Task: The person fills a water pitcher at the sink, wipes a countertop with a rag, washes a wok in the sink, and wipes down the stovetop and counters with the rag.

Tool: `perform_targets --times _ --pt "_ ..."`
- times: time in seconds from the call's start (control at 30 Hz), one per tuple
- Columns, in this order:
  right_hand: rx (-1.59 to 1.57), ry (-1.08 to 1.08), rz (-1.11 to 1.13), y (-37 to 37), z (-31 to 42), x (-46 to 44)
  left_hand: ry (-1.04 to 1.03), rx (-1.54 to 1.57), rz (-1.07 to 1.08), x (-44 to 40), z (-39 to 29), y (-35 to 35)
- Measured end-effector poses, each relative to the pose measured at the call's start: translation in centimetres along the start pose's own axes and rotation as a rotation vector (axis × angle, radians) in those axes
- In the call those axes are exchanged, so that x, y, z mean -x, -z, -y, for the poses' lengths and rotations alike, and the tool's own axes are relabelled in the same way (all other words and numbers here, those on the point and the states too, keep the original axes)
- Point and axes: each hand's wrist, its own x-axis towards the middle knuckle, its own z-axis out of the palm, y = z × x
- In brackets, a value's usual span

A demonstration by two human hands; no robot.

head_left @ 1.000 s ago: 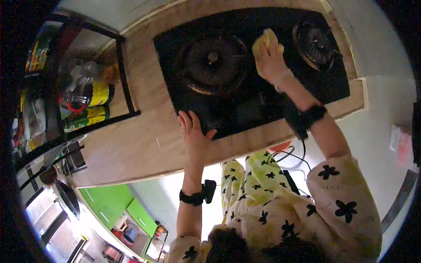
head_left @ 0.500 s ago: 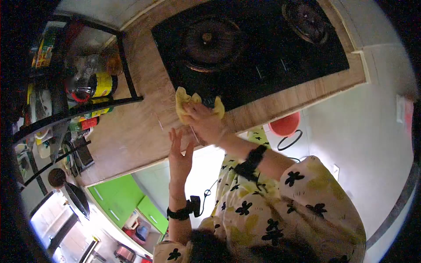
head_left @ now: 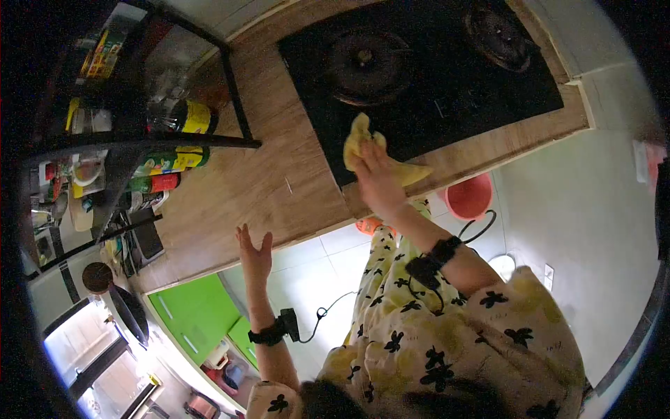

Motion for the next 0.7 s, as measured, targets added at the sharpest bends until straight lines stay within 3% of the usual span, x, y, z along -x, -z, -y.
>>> perform_targets --times 0.03,0.1,0.2,0.27,0.33,0.4,0.47,0.57,0.63,0.7 --pt "0.102 0.050 0.093 0.6 1.7 -1.9 0.012 -0.039 -0.056 -0.8 0.5 -0.2" --pt "0.090 0.106 0.066 0.4 3.0 -6.3 0.029 -0.080 -0.128 -2.8 2.3 -0.7" --pt "0.071 0.200 0.019 -2.9 3.3 -11.9 0.046 0.156 0.144 -4.8 3.9 -1.7" --pt "0.066 0.248 -0.015 -4.5 3.1 -15.4 0.021 -0.422 0.176 -4.3 1.9 -2.8" --pt "0.062 0.240 0.064 -5.5 2.8 -18.1 -0.025 -0.418 0.095 -5.2 3.0 -3.9" --pt "0.019 0.285 -0.014 -6.2 2.3 -19.3 0.097 -0.366 0.314 -5.8 2.6 -3.4" --pt "-0.023 0.324 -0.098 -5.9 2.3 -19.7 0.068 -0.367 0.280 -5.2 1.5 -3.0" --pt "0.095 0.392 0.075 -5.4 2.6 -18.7 0.010 -0.361 0.193 -5.2 2.2 -3.4" --pt "0.111 0.263 0.060 -5.3 3.0 -17.1 -0.009 -0.343 0.150 -4.5 2.4 -3.8" --pt "0.237 0.269 0.086 -5.8 3.4 -19.2 -0.016 -0.300 0.101 -4.1 1.9 -3.6"
